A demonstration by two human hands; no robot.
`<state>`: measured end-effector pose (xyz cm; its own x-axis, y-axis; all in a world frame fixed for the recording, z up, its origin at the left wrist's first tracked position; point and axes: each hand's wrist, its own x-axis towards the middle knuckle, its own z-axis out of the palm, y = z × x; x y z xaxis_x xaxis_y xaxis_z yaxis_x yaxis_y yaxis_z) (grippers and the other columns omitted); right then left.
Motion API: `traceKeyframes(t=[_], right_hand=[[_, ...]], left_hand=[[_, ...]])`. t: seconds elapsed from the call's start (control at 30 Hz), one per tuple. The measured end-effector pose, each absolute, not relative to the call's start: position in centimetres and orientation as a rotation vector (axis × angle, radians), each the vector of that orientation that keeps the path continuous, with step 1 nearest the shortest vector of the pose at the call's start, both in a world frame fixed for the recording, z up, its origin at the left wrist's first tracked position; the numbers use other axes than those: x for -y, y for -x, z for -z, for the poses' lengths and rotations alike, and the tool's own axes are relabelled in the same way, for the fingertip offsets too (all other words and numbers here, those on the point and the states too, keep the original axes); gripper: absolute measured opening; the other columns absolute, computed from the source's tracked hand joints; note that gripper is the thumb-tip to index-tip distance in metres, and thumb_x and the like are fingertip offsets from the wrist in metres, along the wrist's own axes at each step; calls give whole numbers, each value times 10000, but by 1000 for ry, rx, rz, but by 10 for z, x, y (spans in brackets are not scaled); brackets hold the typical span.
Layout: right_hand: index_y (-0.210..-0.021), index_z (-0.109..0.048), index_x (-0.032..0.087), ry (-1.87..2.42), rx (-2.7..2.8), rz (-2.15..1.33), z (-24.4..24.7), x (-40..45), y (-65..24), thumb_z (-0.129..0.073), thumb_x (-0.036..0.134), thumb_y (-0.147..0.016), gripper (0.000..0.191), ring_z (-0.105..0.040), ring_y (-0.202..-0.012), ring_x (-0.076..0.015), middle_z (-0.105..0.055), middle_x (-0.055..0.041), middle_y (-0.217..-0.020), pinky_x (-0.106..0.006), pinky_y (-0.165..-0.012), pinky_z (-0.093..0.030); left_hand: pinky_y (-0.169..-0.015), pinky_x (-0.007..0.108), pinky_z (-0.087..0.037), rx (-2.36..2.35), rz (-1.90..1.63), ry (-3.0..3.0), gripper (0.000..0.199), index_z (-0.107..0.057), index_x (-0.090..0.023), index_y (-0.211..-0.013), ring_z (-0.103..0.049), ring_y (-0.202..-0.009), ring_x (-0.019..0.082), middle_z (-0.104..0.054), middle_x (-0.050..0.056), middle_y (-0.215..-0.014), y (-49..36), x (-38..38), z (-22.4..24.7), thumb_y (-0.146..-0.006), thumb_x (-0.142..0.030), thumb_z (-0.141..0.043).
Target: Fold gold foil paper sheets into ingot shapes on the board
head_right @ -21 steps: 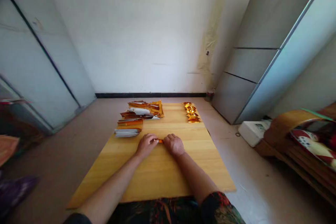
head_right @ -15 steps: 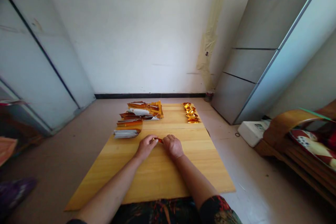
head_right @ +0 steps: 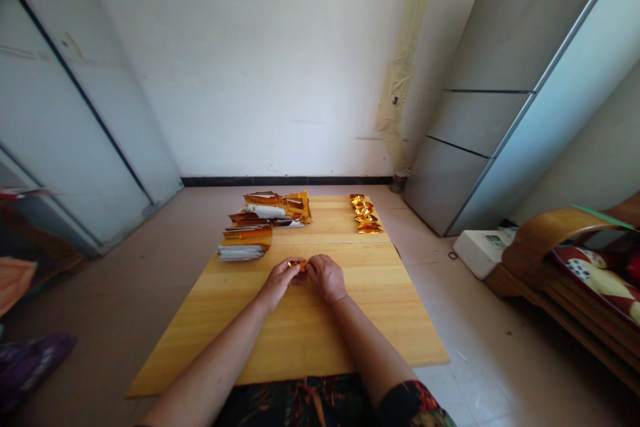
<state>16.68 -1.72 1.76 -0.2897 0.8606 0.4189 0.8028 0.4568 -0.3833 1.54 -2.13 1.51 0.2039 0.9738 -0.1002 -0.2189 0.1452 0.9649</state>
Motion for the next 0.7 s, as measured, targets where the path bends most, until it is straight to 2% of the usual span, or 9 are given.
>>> traceKeyframes(t=[0.17, 0.33, 0.7], right_hand=[[-788, -614, 193, 1282, 2102, -239, -25, 18, -165, -491, 227, -884, 160, -547, -741, -136, -631, -30, -768, -226, -688, -369], [-729, -616, 194, 1269, 2003, -344, -26, 18, -162, -489, 230, -875, 197, -536, -677, -120, -609, -17, -709, -213, -646, -373], [-705, -625, 192, 1288, 1823, -645, -21, 14, -161, -504, 262, -845, 198, -545, -674, -114, -602, 1, -694, -204, -631, -396]], left_hand=[[-649, 269, -501, -964, -1060, -1116, 366, -600, -129, -934, -620, -707, 154, -668, 41, -802, -18, 24, -18, -681, -391, -637], [-679, 275, -497, -947, -1051, -1181, 376, -627, -123, -955, -623, -781, 184, -687, 61, -862, -18, 26, -19, -716, -410, -584], [-675, 284, -489, -928, -1046, -1156, 407, -630, -100, -1008, -620, -751, 181, -684, 84, -868, -15, 23, -13, -730, -389, -557]])
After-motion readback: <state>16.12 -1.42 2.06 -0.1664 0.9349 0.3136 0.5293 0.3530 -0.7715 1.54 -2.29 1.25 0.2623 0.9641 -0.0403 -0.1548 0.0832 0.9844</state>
